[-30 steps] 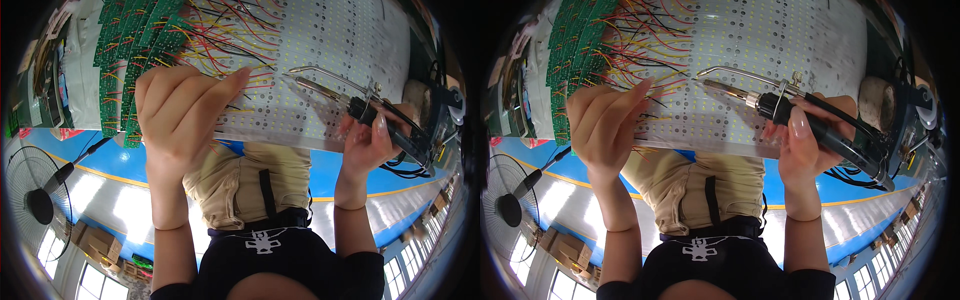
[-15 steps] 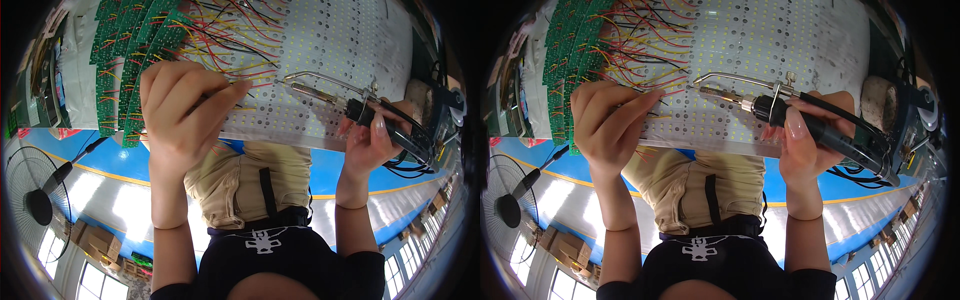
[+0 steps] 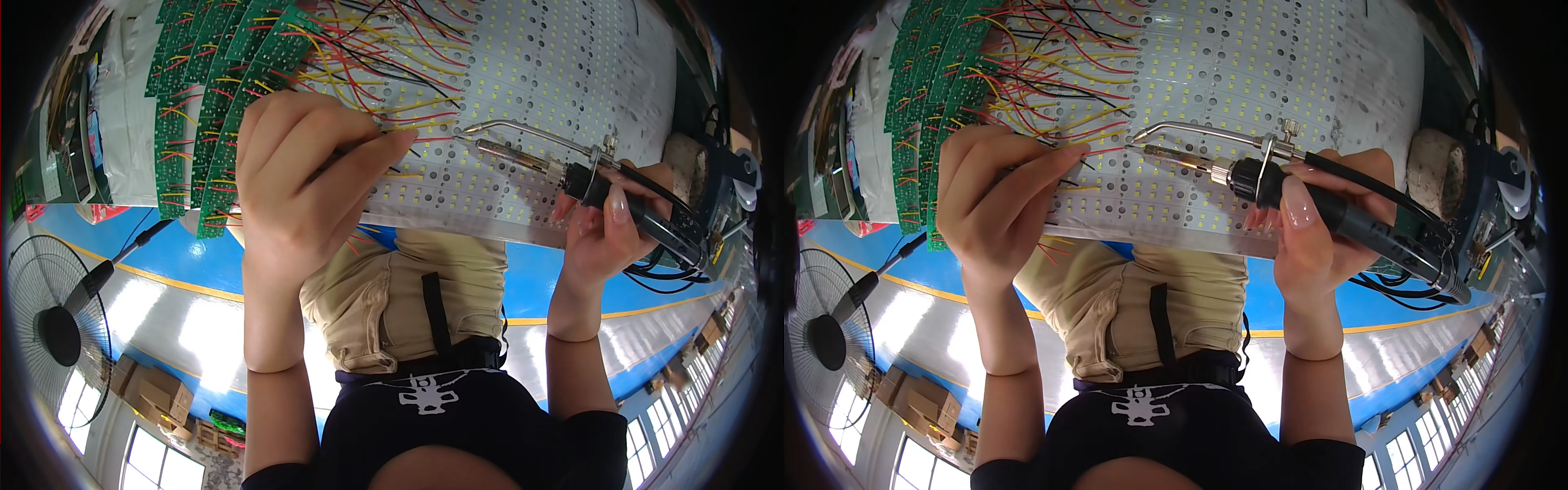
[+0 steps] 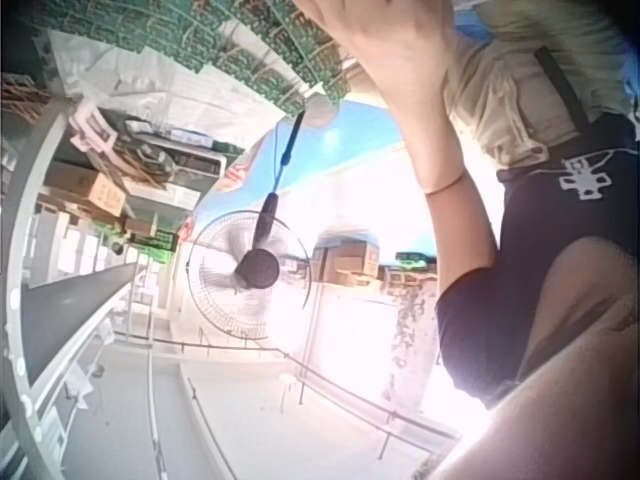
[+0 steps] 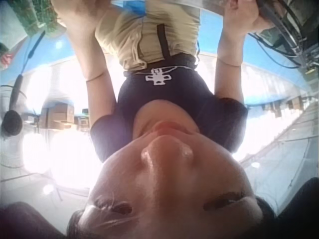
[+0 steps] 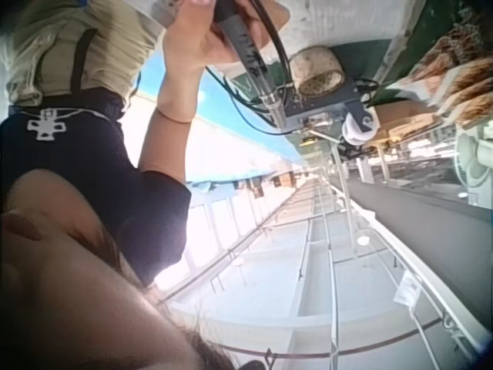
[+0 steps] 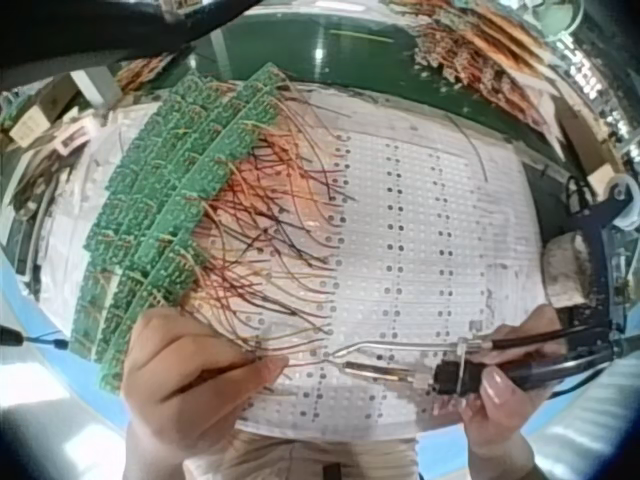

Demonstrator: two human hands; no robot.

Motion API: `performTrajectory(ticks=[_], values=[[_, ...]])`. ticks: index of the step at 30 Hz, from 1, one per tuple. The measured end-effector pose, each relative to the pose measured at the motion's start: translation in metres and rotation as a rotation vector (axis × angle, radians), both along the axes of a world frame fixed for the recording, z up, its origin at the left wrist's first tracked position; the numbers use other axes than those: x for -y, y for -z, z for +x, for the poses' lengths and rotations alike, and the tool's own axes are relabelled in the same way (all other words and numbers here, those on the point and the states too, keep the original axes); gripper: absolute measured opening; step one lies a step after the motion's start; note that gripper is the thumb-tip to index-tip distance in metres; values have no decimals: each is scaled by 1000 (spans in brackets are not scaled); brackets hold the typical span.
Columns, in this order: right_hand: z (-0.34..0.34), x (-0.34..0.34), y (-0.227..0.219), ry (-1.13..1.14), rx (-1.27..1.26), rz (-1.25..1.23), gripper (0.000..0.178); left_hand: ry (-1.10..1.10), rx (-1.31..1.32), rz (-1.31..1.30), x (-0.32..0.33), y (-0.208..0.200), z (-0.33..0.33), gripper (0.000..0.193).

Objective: Soldering wires onto individual LED circuit board modules and positioning them on a panel.

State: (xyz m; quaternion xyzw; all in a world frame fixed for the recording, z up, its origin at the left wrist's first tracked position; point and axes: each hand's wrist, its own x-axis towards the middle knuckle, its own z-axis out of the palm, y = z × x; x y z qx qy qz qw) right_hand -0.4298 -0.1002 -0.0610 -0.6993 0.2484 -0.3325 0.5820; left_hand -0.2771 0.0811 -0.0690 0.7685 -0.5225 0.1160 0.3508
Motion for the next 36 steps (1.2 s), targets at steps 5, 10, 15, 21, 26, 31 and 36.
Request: performTrajectory(ticks=[5,10,15,21,26,31,36], values=[[0,-4,-1,24,-5,47,18,-7,-1,3,-1,-1,-1,29],[-5,-1,2,-7,124,154,18,-3,1,-8,-1,1,0,29],[-8,0,5,-3,79,130,19,-1,7,-16,-1,4,1,29],[-13,8,12,-14,92,48,19,-5,11,-19,-1,3,0,29],[-17,12,16,-12,30,-73,21,-13,5,-14,-1,2,0,29],[-14,-1,12,66,194,156,25,-8,2,-25,-1,1,1,30],[-12,0,11,26,131,107,26,-9,-8,-39,-2,4,0,30]])
